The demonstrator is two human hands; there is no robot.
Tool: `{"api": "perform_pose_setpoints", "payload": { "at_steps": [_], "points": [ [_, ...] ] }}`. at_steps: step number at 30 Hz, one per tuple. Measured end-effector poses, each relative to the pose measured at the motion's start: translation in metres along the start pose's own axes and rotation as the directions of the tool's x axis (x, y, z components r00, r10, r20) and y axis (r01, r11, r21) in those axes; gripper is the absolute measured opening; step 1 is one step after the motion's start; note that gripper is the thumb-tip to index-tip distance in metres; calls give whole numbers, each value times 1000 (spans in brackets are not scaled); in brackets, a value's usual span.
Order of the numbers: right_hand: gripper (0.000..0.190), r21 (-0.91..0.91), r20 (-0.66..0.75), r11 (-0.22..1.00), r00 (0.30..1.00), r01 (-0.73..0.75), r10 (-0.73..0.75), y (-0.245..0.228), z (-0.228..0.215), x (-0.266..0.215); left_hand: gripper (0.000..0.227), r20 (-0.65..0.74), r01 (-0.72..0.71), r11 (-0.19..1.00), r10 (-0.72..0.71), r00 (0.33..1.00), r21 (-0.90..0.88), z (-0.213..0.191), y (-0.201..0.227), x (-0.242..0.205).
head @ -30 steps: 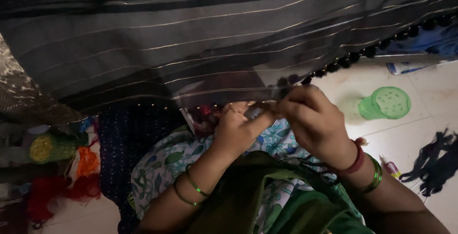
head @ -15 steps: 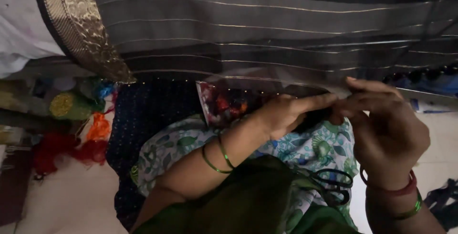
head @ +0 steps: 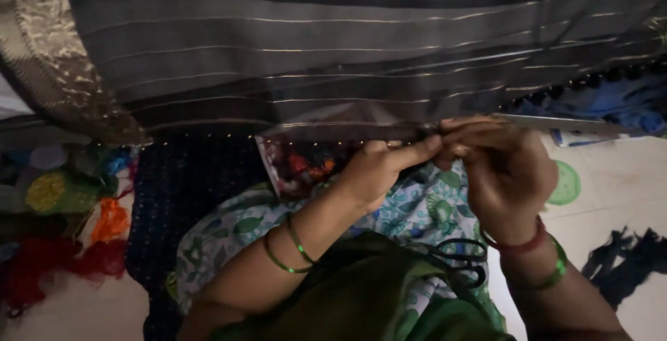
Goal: The recorder is attaching decorative beads or tassels to the border of a dark saree fabric.
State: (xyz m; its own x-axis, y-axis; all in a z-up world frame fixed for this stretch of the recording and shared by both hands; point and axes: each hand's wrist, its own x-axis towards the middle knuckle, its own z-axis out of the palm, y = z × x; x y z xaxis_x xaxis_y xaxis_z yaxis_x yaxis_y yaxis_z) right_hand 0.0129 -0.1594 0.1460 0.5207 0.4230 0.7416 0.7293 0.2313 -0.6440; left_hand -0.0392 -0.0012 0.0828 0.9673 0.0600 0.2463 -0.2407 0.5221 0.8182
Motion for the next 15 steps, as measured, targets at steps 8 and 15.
{"api": "perform_pose_setpoints", "payload": {
  "at_steps": [8, 15],
  "points": [
    [21, 225, -28, 974, 999, -29, 36, 20, -7, 2, 21, -24, -115, 954, 127, 992, 276, 9, 5, -1],
    [24, 0, -17, 988, 988, 155, -155, 26, -6, 15, 18, -190, 34, 991, -58, 980, -128, 9, -13, 12]
  ]
}}
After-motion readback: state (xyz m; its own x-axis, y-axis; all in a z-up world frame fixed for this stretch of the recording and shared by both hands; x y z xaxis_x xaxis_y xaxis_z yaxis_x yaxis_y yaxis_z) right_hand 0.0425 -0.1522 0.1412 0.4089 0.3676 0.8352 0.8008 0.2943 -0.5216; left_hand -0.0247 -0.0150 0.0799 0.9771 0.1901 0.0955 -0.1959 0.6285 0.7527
